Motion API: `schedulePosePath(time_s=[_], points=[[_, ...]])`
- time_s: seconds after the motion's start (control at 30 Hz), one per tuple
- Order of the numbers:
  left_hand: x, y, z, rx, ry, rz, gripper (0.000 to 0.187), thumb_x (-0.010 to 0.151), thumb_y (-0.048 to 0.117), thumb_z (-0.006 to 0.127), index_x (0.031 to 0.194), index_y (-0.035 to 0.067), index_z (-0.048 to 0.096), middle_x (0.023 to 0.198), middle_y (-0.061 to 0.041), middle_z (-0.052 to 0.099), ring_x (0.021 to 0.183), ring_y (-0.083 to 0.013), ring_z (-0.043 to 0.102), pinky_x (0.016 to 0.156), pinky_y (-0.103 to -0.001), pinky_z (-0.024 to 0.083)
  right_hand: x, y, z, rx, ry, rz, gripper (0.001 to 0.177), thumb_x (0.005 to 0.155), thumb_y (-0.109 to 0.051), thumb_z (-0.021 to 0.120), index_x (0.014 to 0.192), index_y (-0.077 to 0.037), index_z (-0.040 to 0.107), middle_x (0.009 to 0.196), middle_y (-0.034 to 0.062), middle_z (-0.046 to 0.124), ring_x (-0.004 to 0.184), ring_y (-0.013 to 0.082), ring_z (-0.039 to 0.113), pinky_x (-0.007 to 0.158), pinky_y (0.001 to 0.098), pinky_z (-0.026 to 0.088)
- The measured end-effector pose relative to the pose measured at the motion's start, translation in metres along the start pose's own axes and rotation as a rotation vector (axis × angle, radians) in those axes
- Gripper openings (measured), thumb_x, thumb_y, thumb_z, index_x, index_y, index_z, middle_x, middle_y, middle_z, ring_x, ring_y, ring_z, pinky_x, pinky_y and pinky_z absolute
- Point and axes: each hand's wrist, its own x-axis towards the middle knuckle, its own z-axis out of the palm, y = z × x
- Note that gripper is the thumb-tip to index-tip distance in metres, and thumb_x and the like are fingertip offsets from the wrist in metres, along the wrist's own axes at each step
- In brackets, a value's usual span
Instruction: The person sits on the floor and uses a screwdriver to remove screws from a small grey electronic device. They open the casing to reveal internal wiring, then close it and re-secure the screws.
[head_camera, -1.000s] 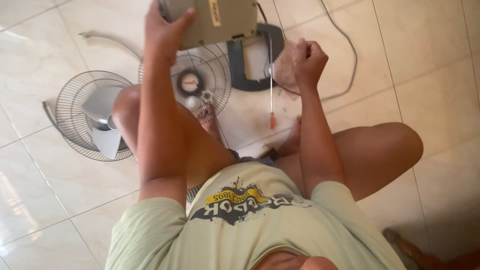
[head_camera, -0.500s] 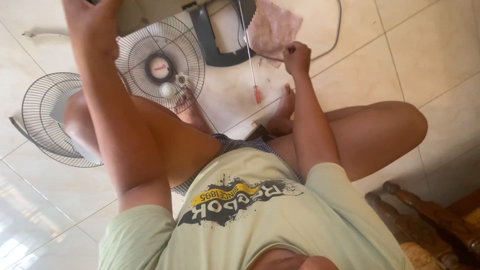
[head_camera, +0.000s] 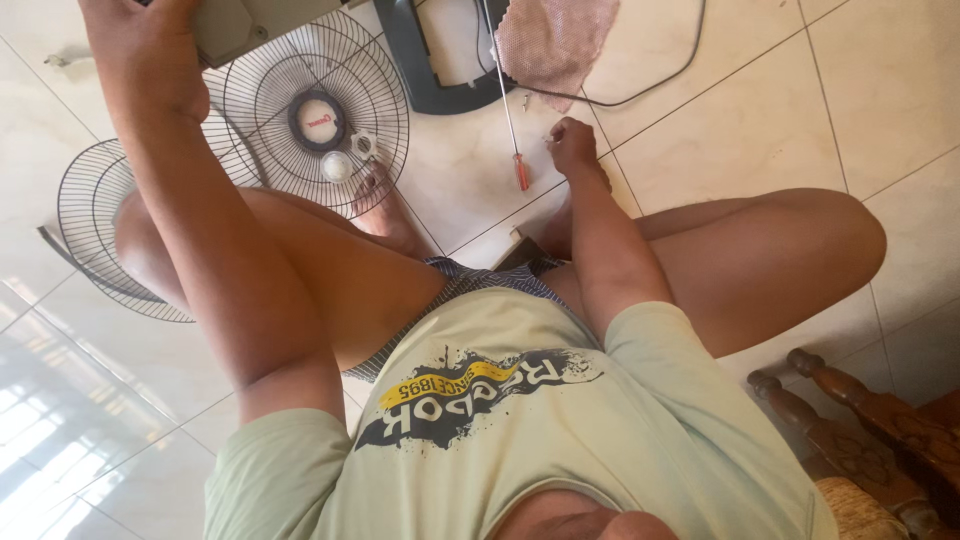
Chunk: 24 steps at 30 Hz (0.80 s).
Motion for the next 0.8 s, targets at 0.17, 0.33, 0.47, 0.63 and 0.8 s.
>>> schedulePosePath(time_s=[0.17,0.33,0.47,0.63,0.8], points=[[0.000,0.002,0.000,0.057,0.026,-0.024,0.050,0.100,0.011,0.086,0.135,-0.002,0.053,0.126,-0.013,0.065,0.115,-0.0234,0.066,0.098,-0.036,0.059,0.000,-0.003,0.003,0.021,0.002,0.016,0.019,0.076,-0.008,0.086,0.089,-0.006,0.073,0.088,0.0106,0.076,0.083,0.0242,0.074,0.077,0.0360,0.058],[0.002,-0.005,-0.002,0.160,0.030,0.050,0.045,0.094,0.014,0.083,0.127,-0.001,0.057,0.120,-0.011,0.068,0.109,-0.0199,0.067,0.097,-0.031,0.058,-0.002,-0.009,0.015,-0.043,0.049,0.102,0.017,0.078,-0.013,0.085,0.088,-0.008,0.073,0.090,0.0123,0.076,0.086,0.0289,0.073,0.077,0.0402,0.056],[0.008,-0.016,-0.005,0.068,0.026,0.074,0.046,0.098,0.015,0.088,0.129,-0.005,0.061,0.120,-0.014,0.070,0.104,-0.0202,0.068,0.091,-0.033,0.060,-0.005,-0.015,0.020,-0.056,0.105,-0.024,0.013,0.081,-0.010,0.084,0.088,-0.006,0.074,0.092,0.0171,0.075,0.088,0.0342,0.072,0.079,0.0414,0.057],[0.007,-0.016,0.001,0.231,0.049,-0.026,0.044,0.101,0.025,0.088,0.125,-0.006,0.067,0.113,-0.015,0.075,0.095,-0.0202,0.072,0.079,-0.031,0.062,0.000,-0.022,0.019,-0.052,0.190,-0.123,0.007,0.083,-0.010,0.079,0.088,-0.006,0.075,0.088,0.0177,0.075,0.084,0.0346,0.073,0.078,0.0426,0.058],[0.009,-0.010,0.012,0.195,0.075,-0.014,0.054,0.092,0.027,0.087,0.126,-0.004,0.059,0.111,-0.016,0.073,0.094,-0.0216,0.077,0.077,-0.033,0.069,0.022,-0.062,0.007,0.051,0.382,-0.263,0.008,0.088,-0.011,0.076,0.090,-0.003,0.076,0.085,0.0172,0.075,0.078,0.0318,0.074,0.075,0.0395,0.059]])
